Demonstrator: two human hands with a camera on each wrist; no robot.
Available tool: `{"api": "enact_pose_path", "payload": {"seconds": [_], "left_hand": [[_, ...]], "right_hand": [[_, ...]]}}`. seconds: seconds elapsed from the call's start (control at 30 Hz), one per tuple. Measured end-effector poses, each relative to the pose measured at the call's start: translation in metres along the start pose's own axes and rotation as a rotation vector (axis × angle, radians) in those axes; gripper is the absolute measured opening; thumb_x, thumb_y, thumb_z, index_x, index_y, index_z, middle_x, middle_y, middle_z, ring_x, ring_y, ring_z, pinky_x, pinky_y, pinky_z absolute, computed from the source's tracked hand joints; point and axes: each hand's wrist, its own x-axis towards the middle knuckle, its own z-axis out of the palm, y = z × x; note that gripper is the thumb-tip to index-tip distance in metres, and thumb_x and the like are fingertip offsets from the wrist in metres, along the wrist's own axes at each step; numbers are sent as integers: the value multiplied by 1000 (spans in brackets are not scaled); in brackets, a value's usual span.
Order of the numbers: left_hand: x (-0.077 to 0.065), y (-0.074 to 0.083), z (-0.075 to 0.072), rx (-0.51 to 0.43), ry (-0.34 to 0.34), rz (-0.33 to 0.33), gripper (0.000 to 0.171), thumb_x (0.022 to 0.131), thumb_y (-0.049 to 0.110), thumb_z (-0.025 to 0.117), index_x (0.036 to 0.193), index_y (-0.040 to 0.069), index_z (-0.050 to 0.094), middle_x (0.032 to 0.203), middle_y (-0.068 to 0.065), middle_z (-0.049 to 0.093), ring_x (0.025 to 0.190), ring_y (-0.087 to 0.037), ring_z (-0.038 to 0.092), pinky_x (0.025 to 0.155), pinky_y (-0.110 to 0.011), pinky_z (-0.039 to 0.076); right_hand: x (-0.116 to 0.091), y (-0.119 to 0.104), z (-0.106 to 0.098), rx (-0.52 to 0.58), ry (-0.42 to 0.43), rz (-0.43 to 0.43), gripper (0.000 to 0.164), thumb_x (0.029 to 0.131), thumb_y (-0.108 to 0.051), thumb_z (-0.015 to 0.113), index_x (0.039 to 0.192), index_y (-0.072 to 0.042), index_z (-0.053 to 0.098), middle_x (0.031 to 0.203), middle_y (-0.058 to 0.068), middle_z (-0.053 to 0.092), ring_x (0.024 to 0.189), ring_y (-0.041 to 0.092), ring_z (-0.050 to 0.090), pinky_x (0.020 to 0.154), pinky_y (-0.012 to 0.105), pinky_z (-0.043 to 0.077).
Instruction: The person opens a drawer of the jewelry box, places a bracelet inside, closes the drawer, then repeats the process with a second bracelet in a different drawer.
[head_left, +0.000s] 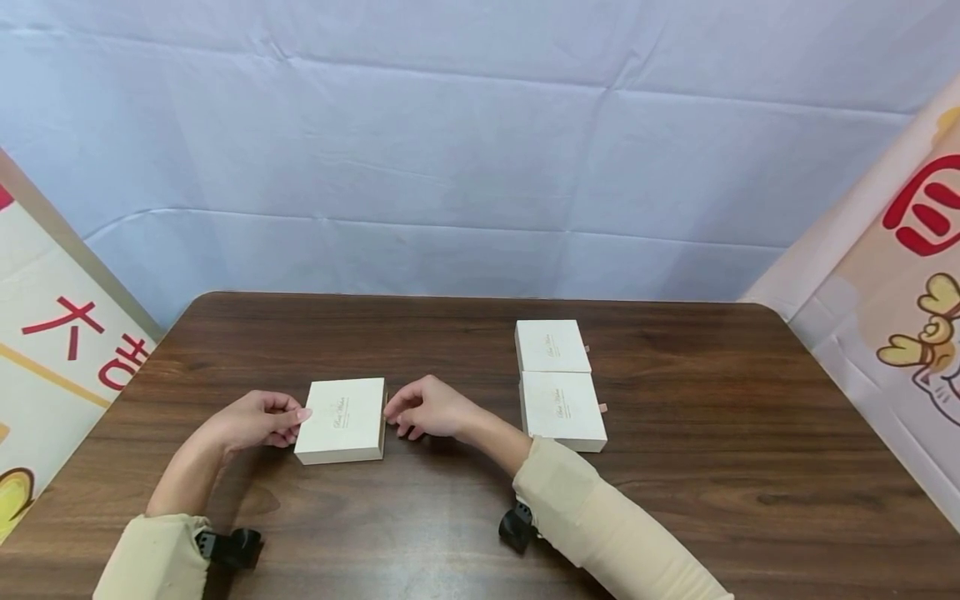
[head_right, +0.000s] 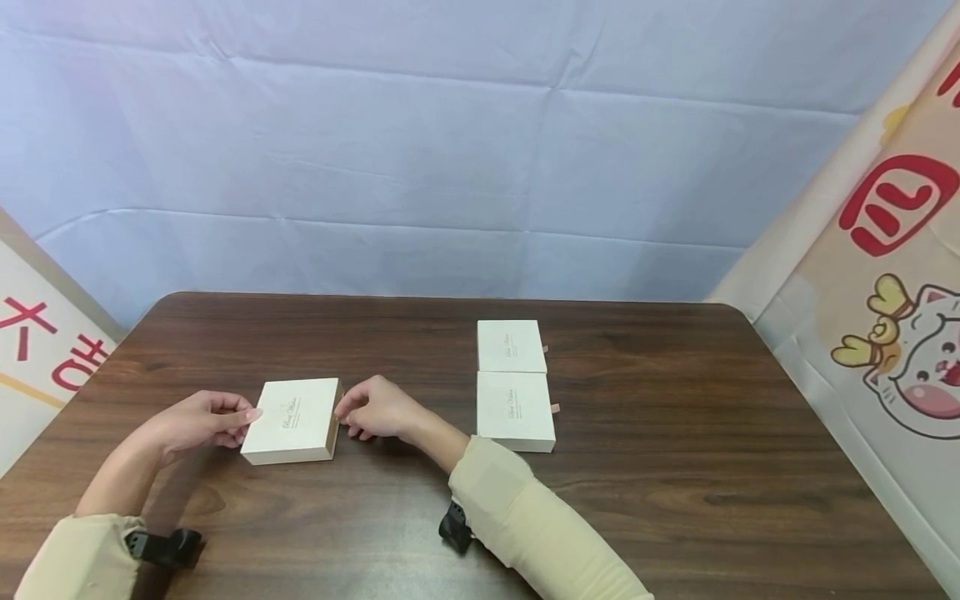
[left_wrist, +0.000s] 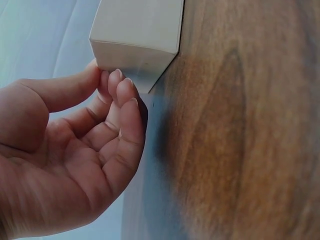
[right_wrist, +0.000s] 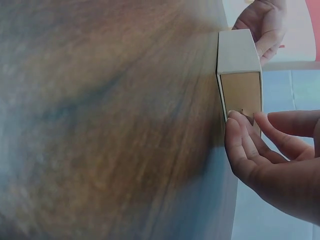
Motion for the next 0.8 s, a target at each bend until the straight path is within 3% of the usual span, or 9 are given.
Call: {"api": "enact_pose_path", "payload": {"seconds": [0.8], "left_hand": [[-1,2,0,-11,-10,0,25,94,18,52,89,-7,57,70,-4,53,68,-14,53,64,-28,50]], "right_hand": [[-2,-1,4,-30,32,37,19,85,11,48,95,8,65,88,17,64,67,17,57,60,29,51]]}}
